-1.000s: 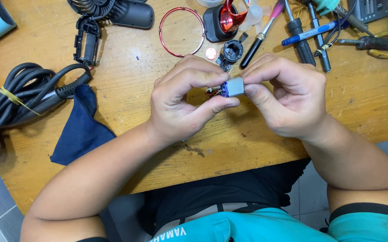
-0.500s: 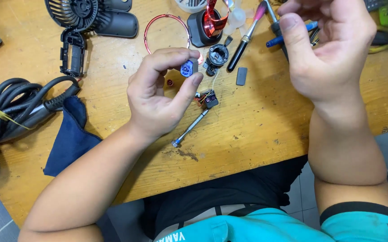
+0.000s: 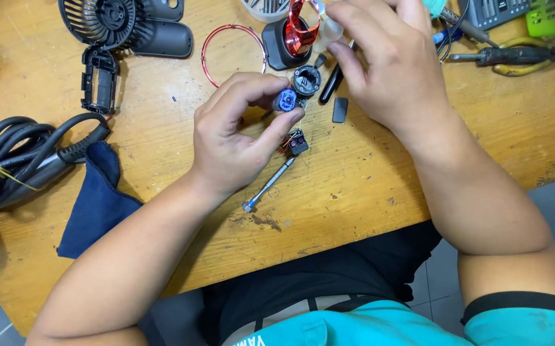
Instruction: Repairing a small motor component by marking it with a marker on a workbench
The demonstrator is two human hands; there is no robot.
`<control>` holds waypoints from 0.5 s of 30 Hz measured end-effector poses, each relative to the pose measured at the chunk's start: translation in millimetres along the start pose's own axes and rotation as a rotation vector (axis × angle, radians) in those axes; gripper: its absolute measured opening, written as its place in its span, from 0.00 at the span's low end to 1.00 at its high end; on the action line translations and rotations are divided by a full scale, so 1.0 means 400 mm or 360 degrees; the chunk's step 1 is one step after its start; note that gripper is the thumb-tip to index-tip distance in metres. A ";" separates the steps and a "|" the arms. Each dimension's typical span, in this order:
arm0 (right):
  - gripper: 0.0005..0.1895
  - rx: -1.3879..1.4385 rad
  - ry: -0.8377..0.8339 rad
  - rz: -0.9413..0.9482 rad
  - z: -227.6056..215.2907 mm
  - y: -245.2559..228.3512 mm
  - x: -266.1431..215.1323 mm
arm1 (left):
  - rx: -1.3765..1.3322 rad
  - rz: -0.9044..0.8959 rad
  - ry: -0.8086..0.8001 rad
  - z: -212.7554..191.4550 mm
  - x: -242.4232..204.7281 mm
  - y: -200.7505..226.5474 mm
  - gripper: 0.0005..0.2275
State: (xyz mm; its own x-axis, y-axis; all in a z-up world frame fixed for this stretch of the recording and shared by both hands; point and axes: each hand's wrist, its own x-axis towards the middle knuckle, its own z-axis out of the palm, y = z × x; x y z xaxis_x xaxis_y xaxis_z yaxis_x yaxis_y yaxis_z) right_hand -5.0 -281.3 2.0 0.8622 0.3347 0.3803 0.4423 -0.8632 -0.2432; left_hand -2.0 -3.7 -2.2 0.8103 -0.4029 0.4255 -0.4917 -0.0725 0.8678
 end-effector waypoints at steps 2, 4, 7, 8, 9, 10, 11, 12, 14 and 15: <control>0.18 -0.0101 -0.0021 0.0028 0.021 0.001 -0.001 | -0.0005 0.0008 -0.0006 0.001 -0.001 0.000 0.14; 0.08 -0.0102 -0.0018 -0.0018 0.030 0.013 0.003 | -0.0009 0.0071 -0.0030 -0.003 0.004 0.001 0.13; 0.13 -0.0011 -0.0031 0.0075 0.028 0.014 -0.004 | -0.0034 0.0077 -0.0028 -0.003 0.000 -0.003 0.14; 0.13 -0.0010 -0.0036 0.0072 0.023 0.005 -0.002 | -0.0035 0.0073 -0.0024 -0.004 -0.001 -0.004 0.14; 0.16 0.0043 -0.0056 0.0117 0.018 -0.003 0.000 | -0.0022 0.0096 -0.0026 -0.005 -0.002 -0.004 0.15; 0.20 0.0090 -0.0073 0.0160 0.011 -0.008 0.005 | -0.0010 0.0125 -0.0027 -0.005 0.001 -0.006 0.16; 0.20 0.0086 -0.0074 0.0155 0.013 -0.014 0.002 | -0.0012 0.0128 -0.0021 -0.004 -0.001 -0.007 0.16; 0.15 0.0039 -0.0084 0.0193 0.017 -0.020 0.002 | 0.0013 0.0139 -0.0029 -0.004 -0.002 -0.008 0.16; 0.11 -0.0006 -0.0095 0.0231 0.022 -0.025 0.001 | 0.0038 0.0148 -0.0036 -0.004 -0.005 -0.011 0.17; 0.11 -0.0005 -0.0087 0.0224 0.023 -0.023 0.000 | 0.0048 0.0146 -0.0037 -0.003 -0.006 -0.014 0.17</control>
State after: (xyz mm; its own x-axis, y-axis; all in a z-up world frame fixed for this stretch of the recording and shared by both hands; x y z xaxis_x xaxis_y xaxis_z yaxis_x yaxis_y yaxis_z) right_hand -6.7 -269.8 -3.9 0.9278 0.2305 0.2934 0.3156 -0.9042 -0.2877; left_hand -0.9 -1.2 -7.7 0.7539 -0.4303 0.4965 -0.5733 -0.0618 0.8170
